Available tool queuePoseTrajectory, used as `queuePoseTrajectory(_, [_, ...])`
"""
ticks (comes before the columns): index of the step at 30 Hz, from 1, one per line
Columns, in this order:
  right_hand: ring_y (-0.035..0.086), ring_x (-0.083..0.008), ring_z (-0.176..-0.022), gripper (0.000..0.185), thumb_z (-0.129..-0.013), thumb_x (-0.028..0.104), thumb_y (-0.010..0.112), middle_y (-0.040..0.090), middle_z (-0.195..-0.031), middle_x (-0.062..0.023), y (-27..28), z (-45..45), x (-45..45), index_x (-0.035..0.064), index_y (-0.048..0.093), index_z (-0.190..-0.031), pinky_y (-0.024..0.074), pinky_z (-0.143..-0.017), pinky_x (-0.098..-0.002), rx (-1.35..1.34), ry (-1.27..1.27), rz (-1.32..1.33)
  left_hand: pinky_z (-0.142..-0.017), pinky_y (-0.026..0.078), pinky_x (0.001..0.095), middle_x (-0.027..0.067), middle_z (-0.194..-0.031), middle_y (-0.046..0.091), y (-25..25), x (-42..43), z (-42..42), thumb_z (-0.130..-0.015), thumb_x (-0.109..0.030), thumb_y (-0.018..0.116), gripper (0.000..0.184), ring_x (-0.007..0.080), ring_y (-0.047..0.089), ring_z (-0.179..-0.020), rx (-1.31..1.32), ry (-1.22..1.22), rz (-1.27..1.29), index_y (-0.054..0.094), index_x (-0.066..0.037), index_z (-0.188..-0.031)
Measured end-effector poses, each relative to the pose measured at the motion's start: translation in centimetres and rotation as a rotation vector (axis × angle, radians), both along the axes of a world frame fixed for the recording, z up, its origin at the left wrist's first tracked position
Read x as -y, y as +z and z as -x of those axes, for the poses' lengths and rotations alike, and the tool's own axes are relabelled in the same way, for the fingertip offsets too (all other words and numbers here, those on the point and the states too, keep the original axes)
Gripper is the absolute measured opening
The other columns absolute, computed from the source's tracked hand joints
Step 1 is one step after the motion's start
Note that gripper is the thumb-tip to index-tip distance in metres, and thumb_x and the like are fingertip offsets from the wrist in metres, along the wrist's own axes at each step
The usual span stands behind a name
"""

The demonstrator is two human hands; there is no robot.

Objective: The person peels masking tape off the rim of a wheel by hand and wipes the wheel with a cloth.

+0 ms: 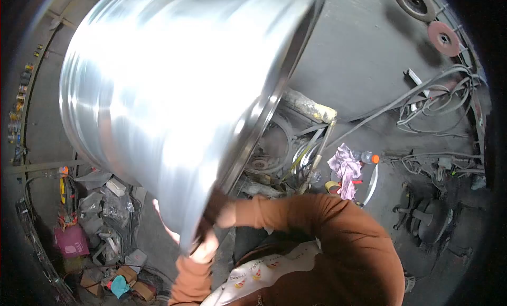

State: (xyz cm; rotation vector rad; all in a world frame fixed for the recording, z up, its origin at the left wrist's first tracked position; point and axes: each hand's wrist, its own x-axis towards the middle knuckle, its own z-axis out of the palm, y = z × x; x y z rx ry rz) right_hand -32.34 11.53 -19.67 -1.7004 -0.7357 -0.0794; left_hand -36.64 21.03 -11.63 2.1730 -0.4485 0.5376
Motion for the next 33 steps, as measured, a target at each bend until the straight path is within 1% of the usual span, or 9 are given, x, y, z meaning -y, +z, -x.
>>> queuePoseTrajectory(4, [0.028, -0.0361, -0.139, 0.055, -0.095, 0.017, 0.047, 0.029, -0.149, -0.0222, 8.7, 1.5, -0.1, -0.0027, 0.031, -0.143, 0.0206, -0.115, -0.0409, -0.474, 0.185, -0.786, -0.116, 0.015, 0.0428, 0.0261, -0.152, 0.022, 12.8, 2.8, -4.8, -0.069, -0.008, 0.054, 0.086, 0.0347, 0.023, -0.142, -0.205, -0.194, -0.204, 0.018, 0.008, -0.146])
queuePoseTrajectory(8, [0.033, -0.0348, -0.136, 0.048, -0.096, 0.016, 0.045, 0.039, -0.141, -0.0212, 5.2, 0.9, -0.9, -0.0027, 0.037, -0.139, 0.0248, -0.113, -0.0438, -0.424, 0.309, -0.624, -0.116, 0.015, 0.0491, 0.0299, -0.153, 0.016, 18.0, 6.9, -8.6, -0.064, -0.002, 0.047, 0.089, 0.0389, 0.014, -0.144, -0.273, -0.312, -0.228, 0.017, 0.009, -0.147])
queuePoseTrajectory(11, [0.040, -0.0292, -0.133, 0.049, -0.092, 0.020, 0.048, 0.044, -0.141, -0.0140, -8.0, -5.1, 5.7, 0.0044, 0.043, -0.138, 0.0323, -0.111, -0.0415, 0.213, -0.024, 0.622, -0.115, 0.016, 0.0506, 0.0290, -0.153, 0.015, 18.3, 6.6, -10.8, -0.064, -0.003, 0.047, 0.090, 0.0395, 0.013, -0.144, -0.113, -0.478, -0.465, 0.017, 0.005, -0.148])
queuePoseTrajectory(13, [0.041, -0.0269, -0.133, 0.051, -0.092, 0.014, 0.045, 0.038, -0.147, -0.0121, -3.9, -13.6, 15.0, 0.0088, 0.038, -0.142, 0.0355, -0.109, -0.0418, 0.011, -0.050, 1.378, -0.115, 0.016, 0.0529, 0.0277, -0.154, 0.015, 16.6, 6.3, -10.5, -0.072, -0.013, 0.054, 0.089, 0.0397, 0.014, -0.144, -0.030, -0.415, -0.284, 0.015, 0.000, -0.150])
queuePoseTrajectory(17, [0.045, -0.0319, -0.128, 0.049, -0.088, 0.015, 0.049, 0.041, -0.144, -0.0125, -3.5, -22.5, 24.5, 0.0107, 0.043, -0.137, 0.0389, -0.104, -0.0460, 0.690, -0.548, 1.114, -0.114, 0.016, 0.0547, 0.0263, -0.153, 0.018, 14.5, 6.0, -8.2, -0.079, -0.048, 0.065, 0.099, 0.0399, 0.016, -0.143, 0.060, -0.100, -0.160, 0.014, -0.003, -0.151])
queuePoseTrajectory(19, [0.042, -0.0306, -0.131, 0.049, -0.088, 0.015, 0.049, 0.040, -0.144, -0.0141, -1.7, -19.3, 20.4, 0.0104, 0.043, -0.137, 0.0364, -0.107, -0.0461, 0.341, -0.496, 1.317, -0.113, 0.019, 0.0538, 0.0260, -0.152, 0.021, 13.8, 5.4, -6.0, -0.077, -0.061, 0.066, 0.105, 0.0396, 0.018, -0.142, 0.109, 0.144, -0.179, 0.016, -0.002, -0.150])
queuePoseTrajectory(21, [0.041, -0.0304, -0.131, 0.049, -0.087, 0.015, 0.051, 0.044, -0.139, -0.0159, -0.9, -15.6, 15.7, 0.0098, 0.044, -0.136, 0.0333, -0.109, -0.0471, -0.148, -0.379, 1.428, -0.112, 0.021, 0.0542, 0.0274, -0.151, 0.022, 10.4, 2.8, -3.8, -0.081, -0.052, 0.065, 0.098, 0.0404, 0.020, -0.141, 0.310, 0.154, -0.252, 0.018, 0.002, -0.148])
queuePoseTrajectory(24, [0.047, -0.0333, -0.126, 0.050, -0.083, 0.017, 0.056, 0.055, -0.126, -0.0167, -5.0, -11.6, 13.6, 0.0092, 0.048, -0.132, 0.0312, -0.109, -0.0499, 0.137, -0.342, 0.858, -0.112, 0.029, 0.0509, 0.0277, -0.146, 0.030, 6.2, 0.8, -1.0, -0.079, -0.034, 0.067, 0.087, 0.0423, 0.030, -0.136, 0.210, 0.208, -0.288, 0.023, -0.005, -0.147])
queuePoseTrajectory(33, [0.054, -0.0331, -0.117, 0.046, -0.083, 0.015, 0.055, 0.059, -0.121, -0.0158, -3.1, -10.0, 10.6, 0.0073, 0.051, -0.128, 0.0408, -0.100, -0.0428, 0.032, -0.191, 0.741, -0.105, 0.036, 0.0430, 0.0249, -0.137, 0.044, -3.6, 0.3, 2.9, -0.075, -0.008, 0.072, 0.064, 0.0338, 0.046, -0.124, -0.109, 0.144, -0.111, 0.046, 0.005, -0.132])
